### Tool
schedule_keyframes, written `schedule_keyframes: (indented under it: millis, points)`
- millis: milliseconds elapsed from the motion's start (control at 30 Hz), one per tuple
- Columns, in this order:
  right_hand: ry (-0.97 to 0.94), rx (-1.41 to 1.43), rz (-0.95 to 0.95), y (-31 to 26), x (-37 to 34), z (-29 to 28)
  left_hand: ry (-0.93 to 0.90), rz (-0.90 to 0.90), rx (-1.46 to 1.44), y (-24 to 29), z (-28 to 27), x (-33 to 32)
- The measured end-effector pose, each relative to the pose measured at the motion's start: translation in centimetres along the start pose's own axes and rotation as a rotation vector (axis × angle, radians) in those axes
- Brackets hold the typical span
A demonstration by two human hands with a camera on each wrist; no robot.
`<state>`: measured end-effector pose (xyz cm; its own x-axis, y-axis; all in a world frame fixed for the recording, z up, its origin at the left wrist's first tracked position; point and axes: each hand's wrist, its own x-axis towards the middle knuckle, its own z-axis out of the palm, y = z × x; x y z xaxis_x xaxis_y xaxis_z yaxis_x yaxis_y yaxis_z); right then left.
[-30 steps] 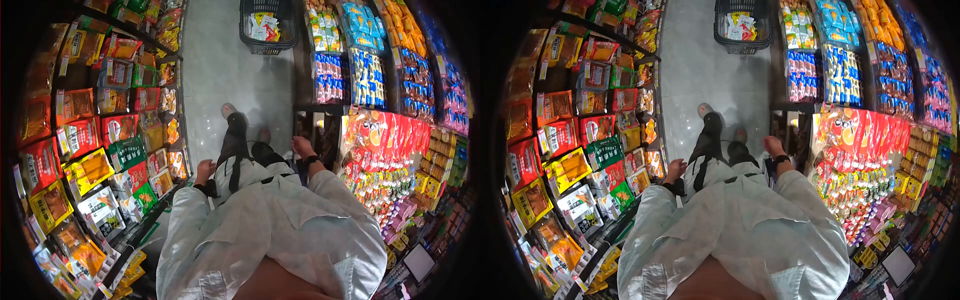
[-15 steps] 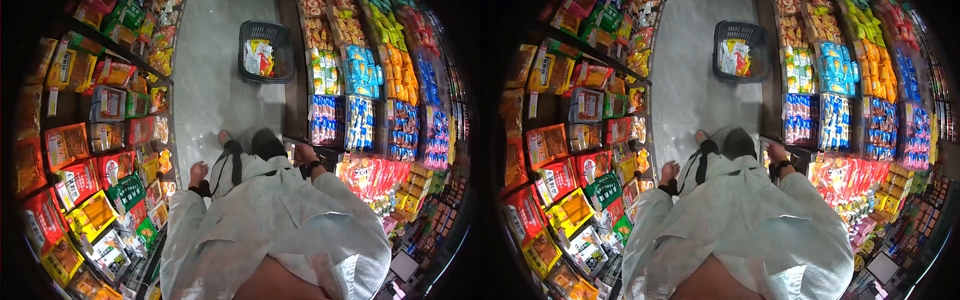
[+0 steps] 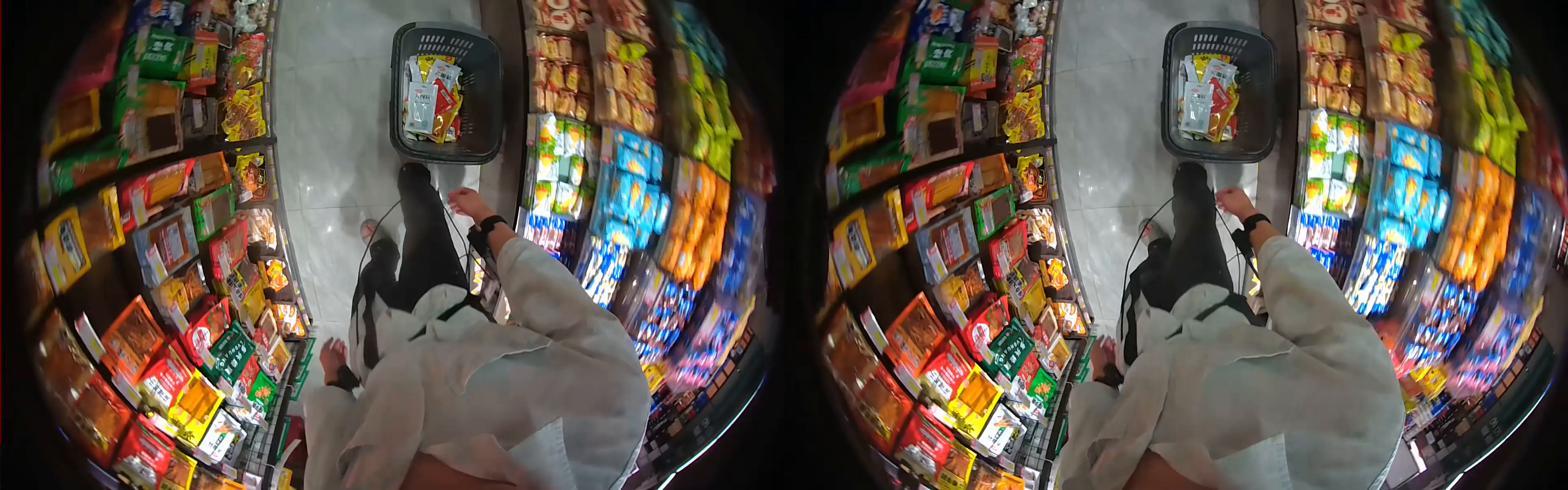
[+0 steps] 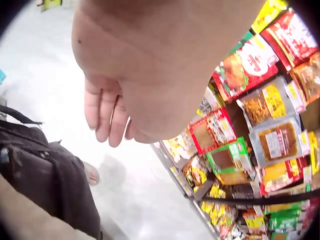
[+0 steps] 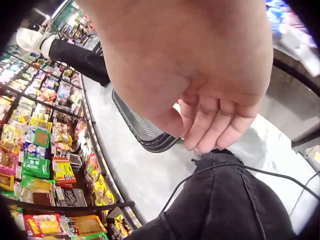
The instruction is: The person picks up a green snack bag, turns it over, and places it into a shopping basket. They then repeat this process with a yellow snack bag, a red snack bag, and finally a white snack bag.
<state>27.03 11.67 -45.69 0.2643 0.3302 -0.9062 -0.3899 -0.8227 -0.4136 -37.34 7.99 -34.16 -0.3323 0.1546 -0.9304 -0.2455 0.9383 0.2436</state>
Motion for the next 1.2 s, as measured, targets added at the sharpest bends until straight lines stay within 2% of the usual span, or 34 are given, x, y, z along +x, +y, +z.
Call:
schedule_keyframes:
  millis: [33,67,100,133,167,200,267,333,367,433,467,567,667,700,733,767,833,933,1000,1133,1167,1200]
  points:
    - [-0.004,-0.122,-0.047,-1.2,2.7,-0.5,-0.001,-0.088,-0.119,-1.2,-0.5,-0.5]
    - [-0.049,-0.142,-0.055,-1.8,6.2,-1.2,0.063,-0.077,0.042,-1.1,1.3,-3.7]
    - [-0.094,-0.162,-0.069,-2.6,9.9,-1.7,-0.082,-0.197,0.016,-3.3,-1.7,-1.4]
    - [-0.094,-0.119,-0.114,-3.7,12.8,-2.1,-0.174,-0.169,0.171,-2.7,0.1,-4.9]
    - [-0.092,-0.076,-0.163,-5.1,15.5,-2.4,-0.153,-0.167,0.277,-3.6,-0.7,-4.8]
    - [-0.073,-0.015,-0.127,-6.6,18.3,-2.3,-0.137,-0.163,0.38,-4.6,-1.9,-5.3]
    - [-0.034,-0.01,-0.102,-8.3,25.0,-2.7,-0.022,-0.264,0.344,-4.4,-1.0,-8.0]
    - [0.054,-0.184,-0.105,-13.2,27.9,-3.1,0.105,-0.328,0.223,-4.9,-0.5,-10.0]
    - [0.094,-0.277,-0.099,-14.1,29.3,-3.1,0.107,-0.079,0.544,-4.9,0.4,-11.9]
    - [0.098,-0.411,-0.205,-9.3,39.2,-3.7,0.151,-0.279,0.216,-3.6,4.0,-16.6]
    - [0.174,-0.31,-0.111,-8.1,42.1,-3.4,0.169,-0.363,0.048,-2.7,6.7,-17.4]
    - [0.158,-0.269,-0.042,-7.2,46.9,-3.3,0.423,-0.381,0.189,-5.2,5.0,-19.6]
    - [0.148,-0.145,0.019,-3.4,52.8,-2.7,0.45,-0.54,0.066,-4.4,8.4,-22.2]
    - [0.129,-0.068,0.057,-5.2,52.0,-1.9,0.463,-0.591,0.02,-5.2,6.6,-23.5]
    - [0.213,-0.075,-0.045,-3.9,53.5,-1.1,0.49,-0.598,0.016,-5.9,6.9,-23.1]
    - [0.215,-0.035,-0.057,-2.8,55.0,-0.7,0.518,-0.604,0.013,-6.6,7.0,-22.7]
    - [0.224,0.06,-0.073,-5.2,52.9,0.5,0.613,-0.531,0.086,-7.7,9.3,-23.2]
    - [0.343,-0.001,0.06,-4.2,54.2,1.0,0.495,-0.566,0.056,-7.6,12.8,-21.4]
    - [0.306,0.006,0.004,-4.5,52.8,1.2,0.419,-0.58,0.034,-6.8,15.4,-20.3]
    - [0.262,-0.172,-0.036,-4.4,49.6,0.1,0.454,-0.473,-0.02,-14.3,7.4,-19.6]
    - [0.278,-0.01,-0.031,-7.0,45.9,1.0,0.45,-0.446,-0.04,-16.1,5.4,-19.0]
    - [0.283,-0.032,-0.087,-6.1,44.9,0.6,0.44,-0.418,-0.058,-17.6,4.1,-18.2]
